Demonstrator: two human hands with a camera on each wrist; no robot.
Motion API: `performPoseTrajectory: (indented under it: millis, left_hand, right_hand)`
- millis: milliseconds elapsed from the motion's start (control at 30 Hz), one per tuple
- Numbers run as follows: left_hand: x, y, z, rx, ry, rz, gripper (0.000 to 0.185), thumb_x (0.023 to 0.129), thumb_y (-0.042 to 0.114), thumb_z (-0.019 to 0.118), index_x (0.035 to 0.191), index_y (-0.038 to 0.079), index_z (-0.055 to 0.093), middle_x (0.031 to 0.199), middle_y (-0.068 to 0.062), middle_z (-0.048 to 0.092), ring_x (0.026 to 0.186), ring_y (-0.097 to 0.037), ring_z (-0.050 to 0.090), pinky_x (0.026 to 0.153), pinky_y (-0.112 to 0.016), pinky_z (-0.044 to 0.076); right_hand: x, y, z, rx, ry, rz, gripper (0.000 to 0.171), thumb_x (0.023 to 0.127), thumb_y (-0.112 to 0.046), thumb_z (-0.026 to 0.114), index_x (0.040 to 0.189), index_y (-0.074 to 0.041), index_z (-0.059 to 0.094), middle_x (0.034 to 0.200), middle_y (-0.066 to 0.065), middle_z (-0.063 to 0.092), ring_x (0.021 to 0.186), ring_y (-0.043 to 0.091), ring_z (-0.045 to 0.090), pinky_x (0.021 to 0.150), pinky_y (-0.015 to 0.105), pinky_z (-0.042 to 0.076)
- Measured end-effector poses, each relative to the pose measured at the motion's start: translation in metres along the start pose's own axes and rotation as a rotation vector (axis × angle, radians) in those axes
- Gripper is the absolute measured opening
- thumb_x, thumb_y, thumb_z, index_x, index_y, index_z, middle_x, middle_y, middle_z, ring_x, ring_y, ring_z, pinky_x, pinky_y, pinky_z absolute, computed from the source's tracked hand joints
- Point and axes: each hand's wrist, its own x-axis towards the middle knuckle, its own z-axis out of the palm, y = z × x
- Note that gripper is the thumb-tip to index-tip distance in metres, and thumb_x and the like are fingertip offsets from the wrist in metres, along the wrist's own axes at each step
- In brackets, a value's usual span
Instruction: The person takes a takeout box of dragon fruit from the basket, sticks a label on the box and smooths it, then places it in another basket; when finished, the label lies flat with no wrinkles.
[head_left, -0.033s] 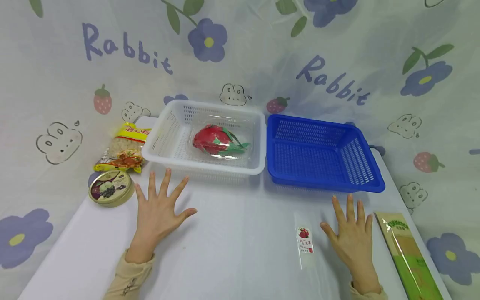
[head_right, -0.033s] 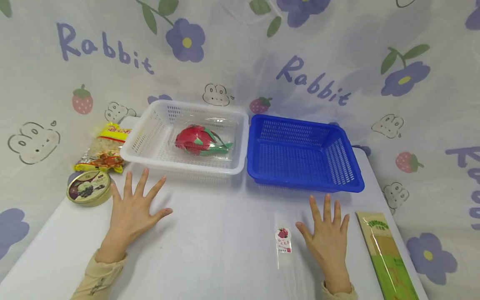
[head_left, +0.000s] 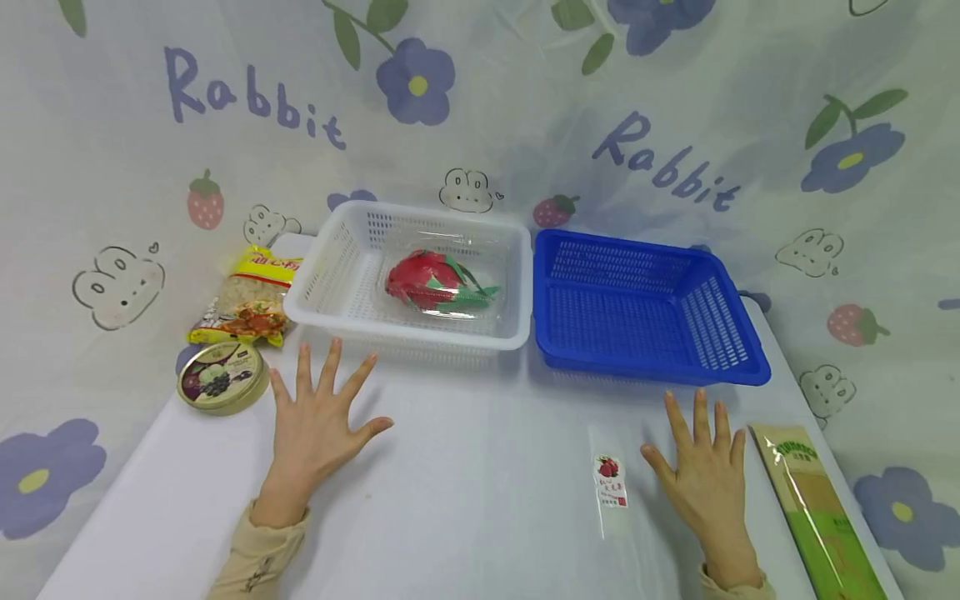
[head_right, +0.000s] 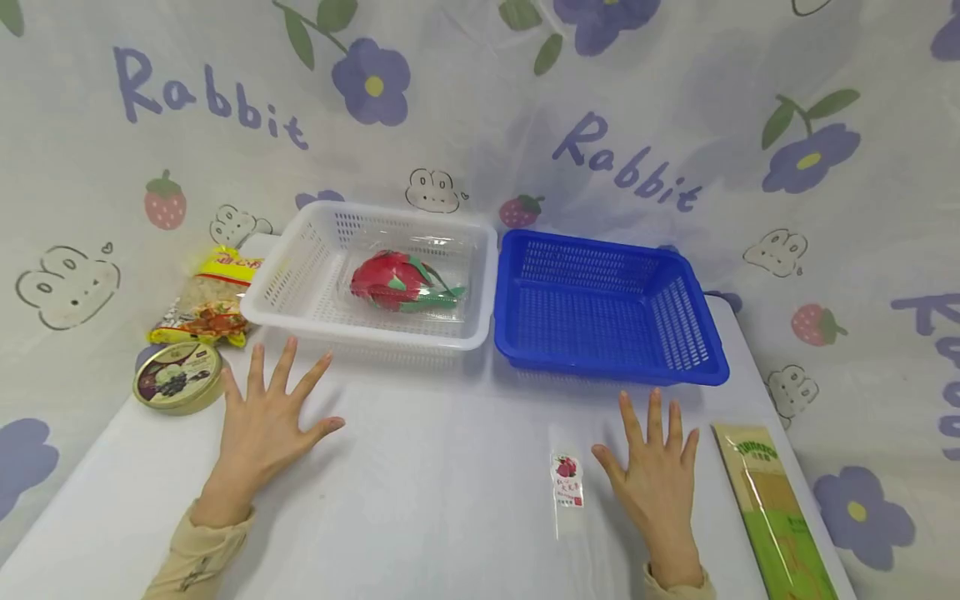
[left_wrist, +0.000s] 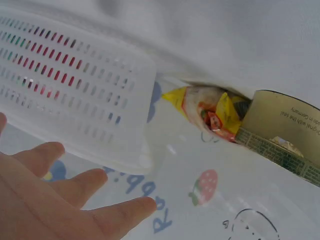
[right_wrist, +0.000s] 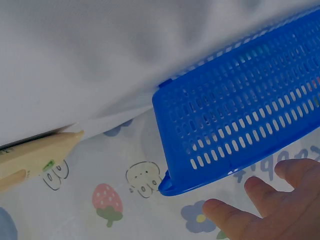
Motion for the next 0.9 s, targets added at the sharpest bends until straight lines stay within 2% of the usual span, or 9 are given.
performPoseTrajectory:
  millis: [233,467,733,900]
  left_hand:
    - [-0.0016,-0.0014,0.0002,-0.015,0.031,0.0,0.087,0.079,0.085,0.038,0.148,0.032,0.039,0.158,-0.019,0.026,0.145,-0.052,0.014,0.106,-0.079,0.008]
    - [-0.0023,-0.0055,-0.003,0.01,0.082,-0.009,0.094,0.078,0.09,0.019,0.147,0.031,0.041,0.156,-0.02,0.03,0.142,-0.054,0.02,0.106,-0.078,0.012]
    - [-0.0011,-0.0075,-0.0039,0.007,0.069,-0.021,0.095,0.078,0.09,0.018,0.148,0.029,0.039,0.157,-0.02,0.028,0.143,-0.053,0.017,0.106,-0.078,0.011]
    - [-0.0018,-0.0082,-0.0046,0.002,0.062,-0.028,0.094,0.079,0.089,0.022,0.149,0.028,0.039,0.157,-0.021,0.028,0.144,-0.053,0.016,0.107,-0.077,0.011]
  right_hand:
    - [-0.0007,-0.0005,0.0029,0.017,0.007,0.0,0.074,0.096,-0.061,0.04,0.156,-0.029,0.013,0.161,0.022,0.009,0.148,0.047,0.006,0.114,0.07,0.002]
    - [-0.0005,-0.0039,0.0015,0.02,0.016,0.007,0.075,0.095,-0.062,0.041,0.156,-0.028,0.015,0.16,0.024,0.013,0.147,0.048,0.007,0.114,0.07,0.001]
    - [0.0015,-0.0071,0.0043,0.024,0.011,-0.003,0.075,0.095,-0.062,0.041,0.156,-0.028,0.014,0.161,0.022,0.012,0.145,0.051,0.013,0.111,0.073,0.008]
    - [0.0029,-0.0095,0.0053,0.029,0.003,-0.006,0.075,0.095,-0.062,0.042,0.156,-0.029,0.014,0.161,0.022,0.011,0.145,0.051,0.014,0.112,0.072,0.006]
